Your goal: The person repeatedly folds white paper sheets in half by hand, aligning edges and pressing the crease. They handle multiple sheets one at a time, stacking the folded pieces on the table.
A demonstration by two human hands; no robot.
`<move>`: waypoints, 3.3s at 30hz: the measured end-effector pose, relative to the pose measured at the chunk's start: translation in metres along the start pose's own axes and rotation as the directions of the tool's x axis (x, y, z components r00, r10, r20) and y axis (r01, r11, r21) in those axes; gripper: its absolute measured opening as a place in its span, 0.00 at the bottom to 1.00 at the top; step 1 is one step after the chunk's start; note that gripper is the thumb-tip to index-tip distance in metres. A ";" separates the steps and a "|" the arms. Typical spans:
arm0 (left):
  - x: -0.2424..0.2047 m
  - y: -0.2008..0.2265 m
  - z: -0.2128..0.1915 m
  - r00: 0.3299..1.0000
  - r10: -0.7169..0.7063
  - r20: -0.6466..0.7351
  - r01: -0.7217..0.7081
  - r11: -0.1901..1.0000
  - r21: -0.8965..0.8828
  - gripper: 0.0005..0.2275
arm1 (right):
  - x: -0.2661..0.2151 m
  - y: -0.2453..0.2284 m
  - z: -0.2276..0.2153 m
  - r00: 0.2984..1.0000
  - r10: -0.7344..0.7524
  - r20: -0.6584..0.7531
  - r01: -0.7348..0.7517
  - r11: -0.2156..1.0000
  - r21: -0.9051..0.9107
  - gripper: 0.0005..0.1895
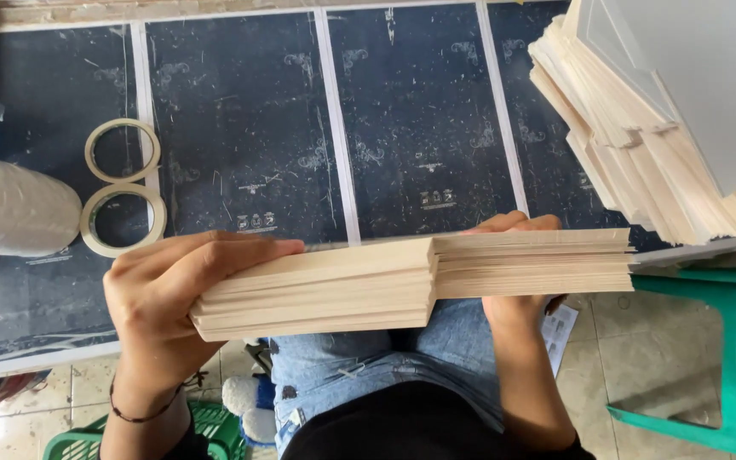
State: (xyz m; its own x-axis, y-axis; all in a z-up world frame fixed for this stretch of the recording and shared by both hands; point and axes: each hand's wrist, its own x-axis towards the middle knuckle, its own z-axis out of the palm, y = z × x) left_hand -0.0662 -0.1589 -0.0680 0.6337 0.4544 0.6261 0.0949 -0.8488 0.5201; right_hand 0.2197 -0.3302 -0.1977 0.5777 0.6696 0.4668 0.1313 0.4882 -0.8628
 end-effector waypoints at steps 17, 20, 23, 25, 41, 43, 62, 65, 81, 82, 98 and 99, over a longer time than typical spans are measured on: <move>-0.015 0.007 -0.001 0.995 -0.052 0.084 0.042 0.993 0.111 0.21 | 0.011 -0.103 -0.025 0.930 -0.359 0.081 0.349 0.792 -0.501 0.51; -0.009 0.008 0.005 0.995 0.022 0.095 -0.032 0.995 0.095 0.19 | -0.006 -0.132 -0.003 0.710 -0.227 0.667 0.663 -0.105 -0.741 0.51; -0.009 0.012 0.007 0.995 0.016 0.094 -0.026 0.994 0.109 0.20 | 0.008 -0.130 0.029 0.701 0.292 0.651 0.713 -0.290 -0.638 0.64; -0.009 0.015 0.008 0.995 -0.009 0.095 -0.003 0.992 0.123 0.20 | 0.016 -0.128 0.025 0.716 0.274 0.642 0.641 0.108 -0.760 0.69; 0.000 0.014 0.015 0.995 -0.077 0.061 0.067 0.987 0.149 0.15 | 0.048 -0.110 -0.008 0.794 0.193 0.577 0.554 0.162 -0.816 0.64; -0.004 0.011 0.014 0.994 -0.092 0.067 0.083 0.989 0.124 0.15 | 0.044 -0.103 -0.022 0.835 0.110 0.540 0.509 0.221 -0.832 0.60; -0.030 -0.016 0.019 0.959 -0.276 -0.055 0.278 0.960 0.027 0.26 | 0.009 0.045 -0.015 0.990 0.056 0.128 -0.036 0.988 -0.151 0.24; -0.041 -0.014 0.022 0.948 -0.301 -0.101 0.310 0.948 0.079 0.22 | 0.008 0.042 -0.017 0.971 -0.009 0.237 0.040 0.992 -0.123 0.16; -0.019 -0.062 0.097 0.939 -0.333 -0.084 0.296 0.662 0.689 0.44 | 0.097 0.052 -0.034 0.496 0.856 -0.144 -0.614 0.228 -0.756 0.47; -0.026 -0.057 0.109 0.938 -0.337 -0.075 0.295 0.666 0.685 0.44 | 0.097 0.054 -0.033 0.489 0.859 -0.153 -0.620 0.218 -0.754 0.47; -0.057 -0.050 0.161 0.881 -0.296 0.370 0.167 0.925 0.341 0.20 | 0.039 0.059 -0.041 0.948 0.317 0.028 0.038 -0.025 -0.999 0.16; -0.058 -0.049 0.160 0.875 -0.308 0.374 0.190 0.928 0.321 0.21 | 0.033 0.059 -0.037 0.960 0.280 0.031 0.054 -0.073 -0.996 0.16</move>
State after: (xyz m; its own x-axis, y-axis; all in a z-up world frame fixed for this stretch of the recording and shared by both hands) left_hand 0.0148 -0.1873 -0.2226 0.8121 0.5583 0.1699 0.4550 -0.7880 0.4148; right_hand 0.2757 -0.3002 -0.2403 0.5658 0.7966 0.2127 0.8238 -0.5571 -0.1049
